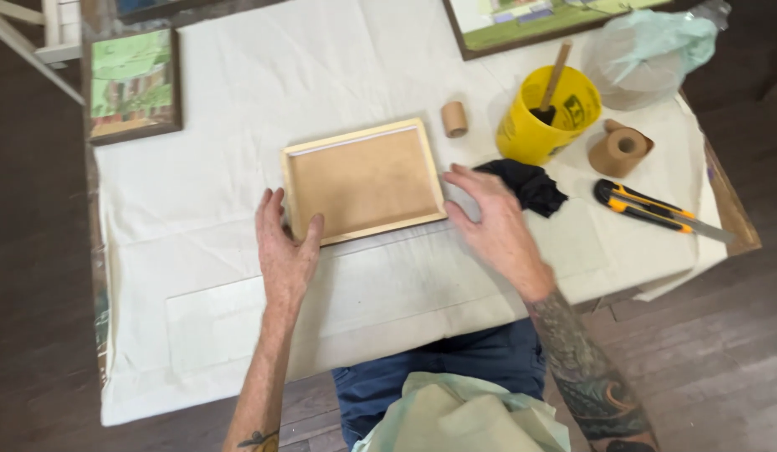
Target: Lining the interior of a wooden frame with adhesive paper tape
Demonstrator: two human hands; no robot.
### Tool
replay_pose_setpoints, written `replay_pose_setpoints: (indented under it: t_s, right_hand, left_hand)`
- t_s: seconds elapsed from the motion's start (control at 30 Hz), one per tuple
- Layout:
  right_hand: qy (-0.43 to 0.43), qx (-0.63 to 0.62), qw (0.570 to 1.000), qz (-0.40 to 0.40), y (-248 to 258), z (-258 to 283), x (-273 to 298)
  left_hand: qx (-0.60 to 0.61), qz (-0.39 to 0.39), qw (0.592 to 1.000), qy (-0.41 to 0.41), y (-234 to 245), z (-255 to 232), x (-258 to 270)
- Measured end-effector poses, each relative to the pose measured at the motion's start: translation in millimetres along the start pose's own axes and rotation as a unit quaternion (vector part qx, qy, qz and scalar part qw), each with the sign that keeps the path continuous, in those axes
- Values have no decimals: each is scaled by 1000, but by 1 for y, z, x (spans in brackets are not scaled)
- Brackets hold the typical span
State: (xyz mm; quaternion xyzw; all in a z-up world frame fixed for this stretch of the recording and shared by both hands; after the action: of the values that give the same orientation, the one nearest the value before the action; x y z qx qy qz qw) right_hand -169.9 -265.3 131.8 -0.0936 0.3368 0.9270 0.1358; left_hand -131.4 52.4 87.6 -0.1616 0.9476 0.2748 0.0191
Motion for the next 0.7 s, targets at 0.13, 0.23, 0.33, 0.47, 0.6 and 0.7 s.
replay_pose_setpoints:
  t_s: [0.13, 0.23, 0.33, 0.47, 0.6, 0.7]
  right_hand:
    - [71, 171, 977, -105, 46, -31, 10]
    - [56, 211, 965, -147, 57, -72, 17]
    - [84, 149, 963, -206, 88, -82, 21]
    - [108, 136, 928, -329, 133, -90, 24]
    - [120, 188, 942, -252, 116, -95, 21]
    - [57, 298, 941, -151, 97, -90, 25]
  left_hand:
    - [-24, -30, 988, -151, -19, -39, 3]
    - [-29, -22, 972, -233, -47, -74, -1]
    - [3, 24, 959, -284, -93, -101, -9]
    - [-52, 149, 949, -274, -178, -125, -30]
    - [-165, 169, 920, -314, -255, -106, -55]
    - [-200, 166, 908, -329, -284, -89, -72]
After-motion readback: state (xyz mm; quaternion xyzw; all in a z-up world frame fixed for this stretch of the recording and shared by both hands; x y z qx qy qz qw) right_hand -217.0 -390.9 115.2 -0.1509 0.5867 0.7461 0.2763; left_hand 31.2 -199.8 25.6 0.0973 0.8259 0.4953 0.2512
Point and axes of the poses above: each hand's wrist, its own x-axis away from the middle knuckle, its own y-axis out of the back of the hand, z = x × y, the point moved 6 cm from there along -x, towards the middle knuckle, and after that the axes turned 12 degrees about -z, right-handed, at the moved point
